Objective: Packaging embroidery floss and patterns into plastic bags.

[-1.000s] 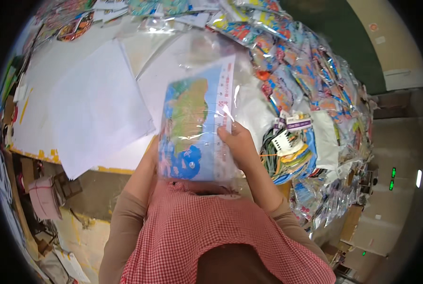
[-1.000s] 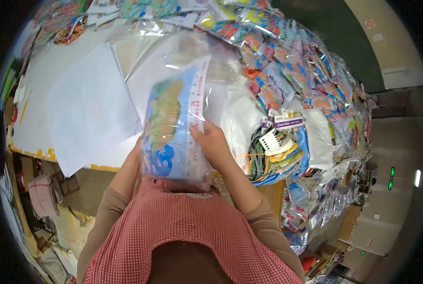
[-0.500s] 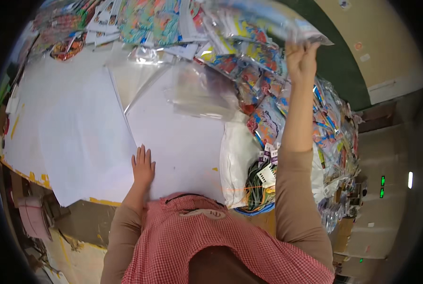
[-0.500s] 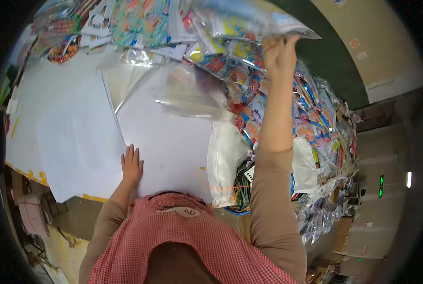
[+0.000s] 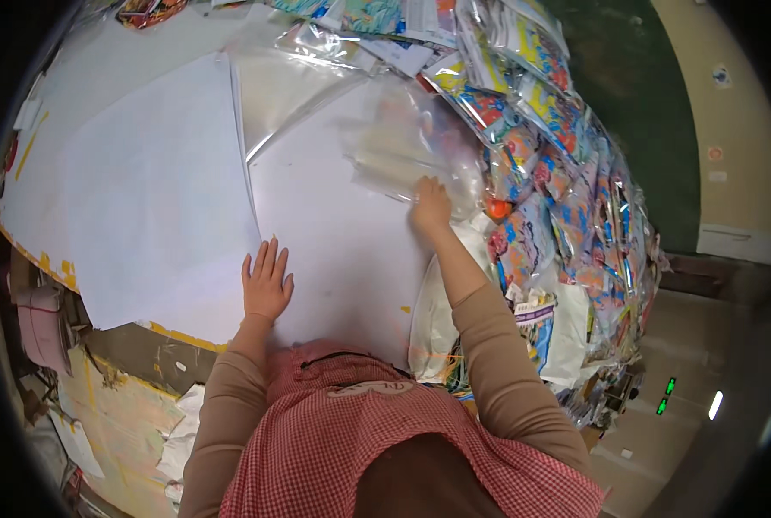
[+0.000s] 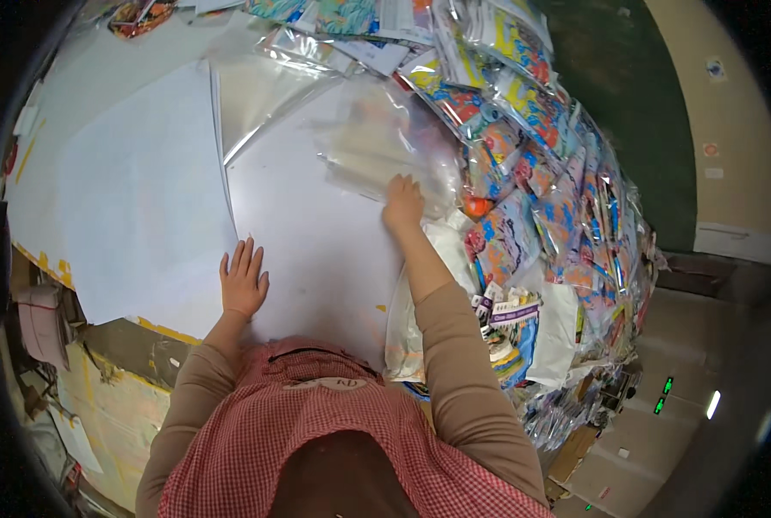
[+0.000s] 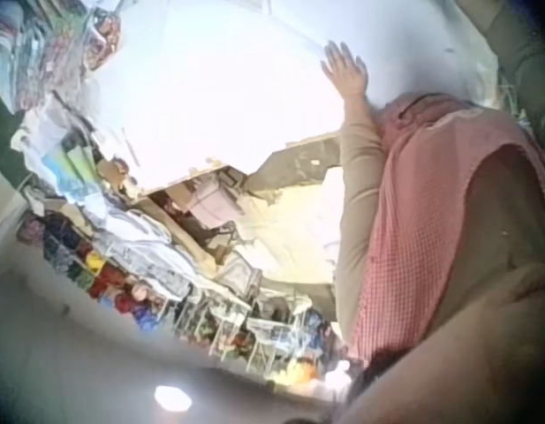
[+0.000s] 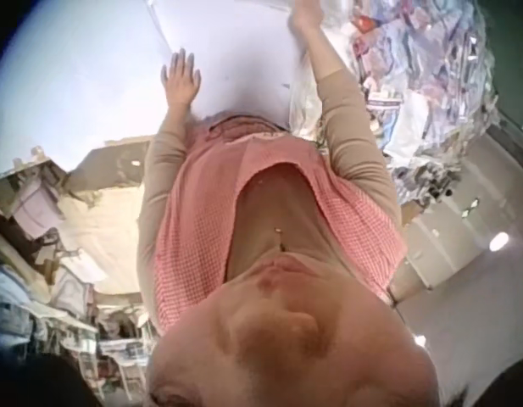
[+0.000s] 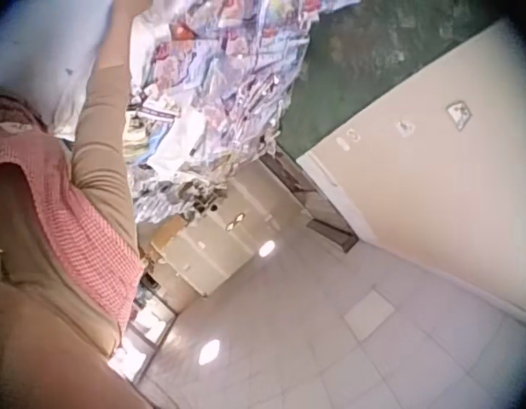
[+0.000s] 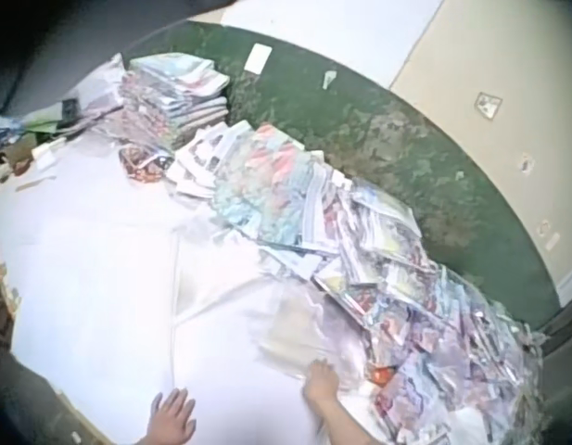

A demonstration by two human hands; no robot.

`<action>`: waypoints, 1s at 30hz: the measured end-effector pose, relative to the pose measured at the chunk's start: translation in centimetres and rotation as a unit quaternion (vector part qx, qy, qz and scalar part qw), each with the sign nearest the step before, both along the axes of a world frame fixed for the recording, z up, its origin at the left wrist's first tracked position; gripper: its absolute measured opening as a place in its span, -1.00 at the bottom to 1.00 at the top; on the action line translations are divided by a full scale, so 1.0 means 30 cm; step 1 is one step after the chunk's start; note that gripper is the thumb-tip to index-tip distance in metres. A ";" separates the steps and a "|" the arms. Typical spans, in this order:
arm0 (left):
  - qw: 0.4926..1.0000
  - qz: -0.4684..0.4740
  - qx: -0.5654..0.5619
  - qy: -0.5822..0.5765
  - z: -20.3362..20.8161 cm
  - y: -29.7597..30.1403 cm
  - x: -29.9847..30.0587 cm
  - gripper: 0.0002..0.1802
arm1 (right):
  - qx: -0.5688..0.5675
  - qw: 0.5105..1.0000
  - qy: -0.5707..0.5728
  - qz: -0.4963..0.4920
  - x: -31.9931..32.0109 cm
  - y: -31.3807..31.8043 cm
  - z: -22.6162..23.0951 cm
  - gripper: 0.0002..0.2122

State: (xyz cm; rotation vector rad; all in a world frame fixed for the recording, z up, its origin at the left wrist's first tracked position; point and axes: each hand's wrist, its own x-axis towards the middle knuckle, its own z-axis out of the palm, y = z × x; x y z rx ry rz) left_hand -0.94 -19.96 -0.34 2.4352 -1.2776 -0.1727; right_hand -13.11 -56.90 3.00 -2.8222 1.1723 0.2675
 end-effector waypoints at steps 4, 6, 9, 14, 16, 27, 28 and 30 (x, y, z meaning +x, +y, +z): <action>1.000 0.001 0.014 0.004 0.006 -0.008 0.004 -0.43 | -0.151 0.988 -0.028 0.017 0.014 -0.066 -0.075 -0.65; 1.000 -0.003 0.022 0.006 0.007 -0.006 0.004 -0.43 | -0.066 0.998 0.015 -0.003 0.032 -0.092 -0.072 -0.70; 0.999 0.002 0.034 0.003 0.009 -0.009 0.003 -0.43 | -0.036 0.998 0.033 0.038 0.057 -0.071 -0.021 -0.81; 1.000 -0.002 0.026 -0.001 0.002 -0.028 -0.003 -0.43 | 0.097 0.978 -0.179 0.043 0.070 0.023 0.077 -0.77; 1.000 0.009 0.028 -0.003 0.002 -0.015 0.001 -0.43 | 0.166 0.960 -0.222 -0.028 0.089 0.037 0.152 -0.76; 0.999 0.007 0.031 0.001 0.002 -0.019 -0.001 -0.42 | 0.342 0.867 -0.326 -0.157 -0.011 0.007 0.184 -0.75; 1.000 0.005 0.031 0.001 0.001 -0.020 -0.001 -0.42 | 0.337 0.870 -0.322 -0.162 -0.012 0.008 0.183 -0.74; 1.000 0.005 0.028 0.002 -0.001 -0.015 -0.003 -0.42 | 0.241 0.927 -0.265 -0.108 0.012 0.050 0.209 -0.72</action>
